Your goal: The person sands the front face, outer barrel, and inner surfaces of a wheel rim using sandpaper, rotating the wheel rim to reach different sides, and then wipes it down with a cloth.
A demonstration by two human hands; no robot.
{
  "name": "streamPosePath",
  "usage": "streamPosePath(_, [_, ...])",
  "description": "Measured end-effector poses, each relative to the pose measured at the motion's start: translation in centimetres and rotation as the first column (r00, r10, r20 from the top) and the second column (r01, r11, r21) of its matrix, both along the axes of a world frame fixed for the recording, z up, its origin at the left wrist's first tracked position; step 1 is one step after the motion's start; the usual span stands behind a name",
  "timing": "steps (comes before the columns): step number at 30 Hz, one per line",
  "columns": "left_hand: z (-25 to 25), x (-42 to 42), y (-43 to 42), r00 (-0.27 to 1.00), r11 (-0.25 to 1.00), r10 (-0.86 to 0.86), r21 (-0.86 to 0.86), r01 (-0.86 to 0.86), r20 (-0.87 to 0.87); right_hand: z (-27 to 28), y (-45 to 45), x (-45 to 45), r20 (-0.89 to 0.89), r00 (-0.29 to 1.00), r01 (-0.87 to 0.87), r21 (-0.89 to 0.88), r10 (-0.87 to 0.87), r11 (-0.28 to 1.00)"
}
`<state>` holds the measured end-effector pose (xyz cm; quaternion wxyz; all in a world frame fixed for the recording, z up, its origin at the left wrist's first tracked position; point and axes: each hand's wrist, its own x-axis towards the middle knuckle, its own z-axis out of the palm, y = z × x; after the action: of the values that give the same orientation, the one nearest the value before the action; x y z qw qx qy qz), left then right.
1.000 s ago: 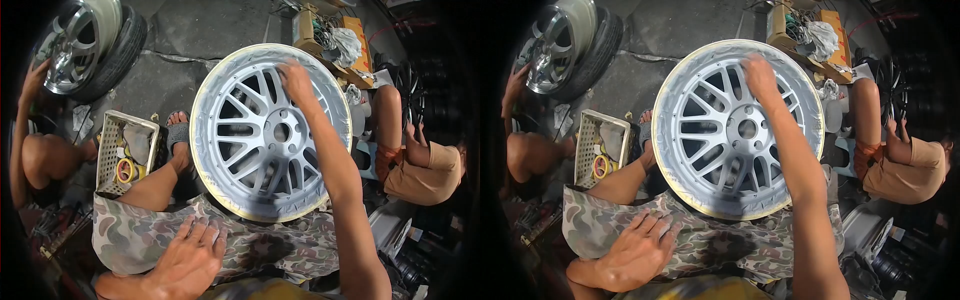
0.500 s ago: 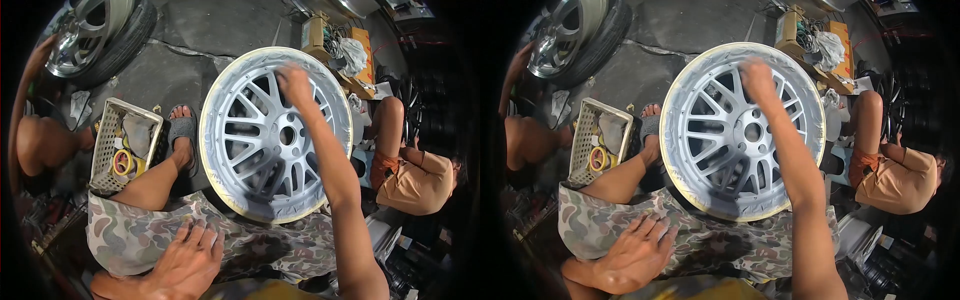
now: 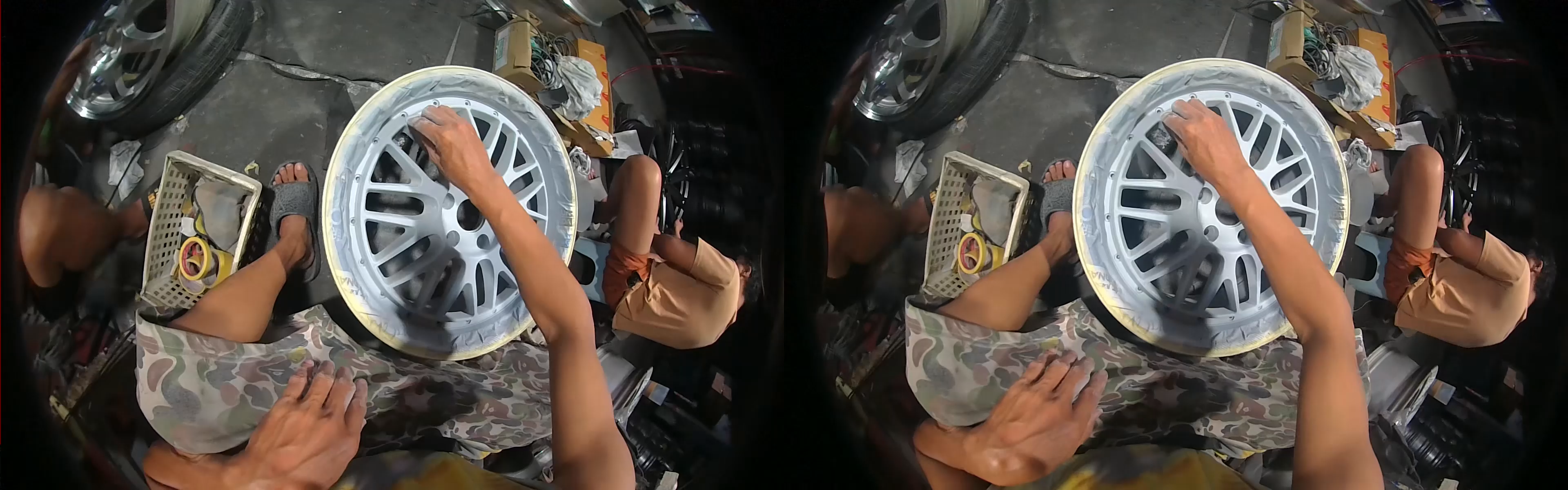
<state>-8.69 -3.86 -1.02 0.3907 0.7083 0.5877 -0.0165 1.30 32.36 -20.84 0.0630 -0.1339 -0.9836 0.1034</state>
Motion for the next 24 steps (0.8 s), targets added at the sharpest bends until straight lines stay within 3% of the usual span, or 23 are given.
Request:
streamPosePath(7, [-0.1,0.3,0.2,1.000,0.999,0.003,-0.050,-0.002,0.020,-0.1,2.7,1.4,-0.223,0.972,0.114,0.139,-0.081,0.984])
streamPosePath(12, [0.0,0.6,0.5,0.998,0.998,-0.054,-0.041,0.053,-0.016,-0.9,2.5,0.7,-0.142,0.985,0.107,0.087,-0.094,0.990])
streamPosePath(15, [0.5,0.5,0.9,0.998,0.998,-0.062,-0.028,0.062,-0.018,-1.0,2.0,0.1,-0.137,0.990,0.021,0.016,-0.019,1.000])
streamPosePath(21, [0.7,0.8,1.1,0.998,0.998,-0.063,0.015,0.063,-0.027,-0.8,-6.2,0.2,-0.025,0.930,-0.366,0.005,0.366,0.931])
streamPosePath(23, [0.3,1.0,0.8,0.999,0.998,-0.045,0.030,0.046,-0.029,0.1,-9.1,1.4,0.223,0.844,-0.411,-0.314,0.487,0.856])
streamPosePath(24, [0.2,1.0,0.6,0.999,0.998,-0.032,0.045,0.033,-0.031,-0.6,-10.5,3.3,0.175,0.795,-0.578,-0.069,0.580,0.813])
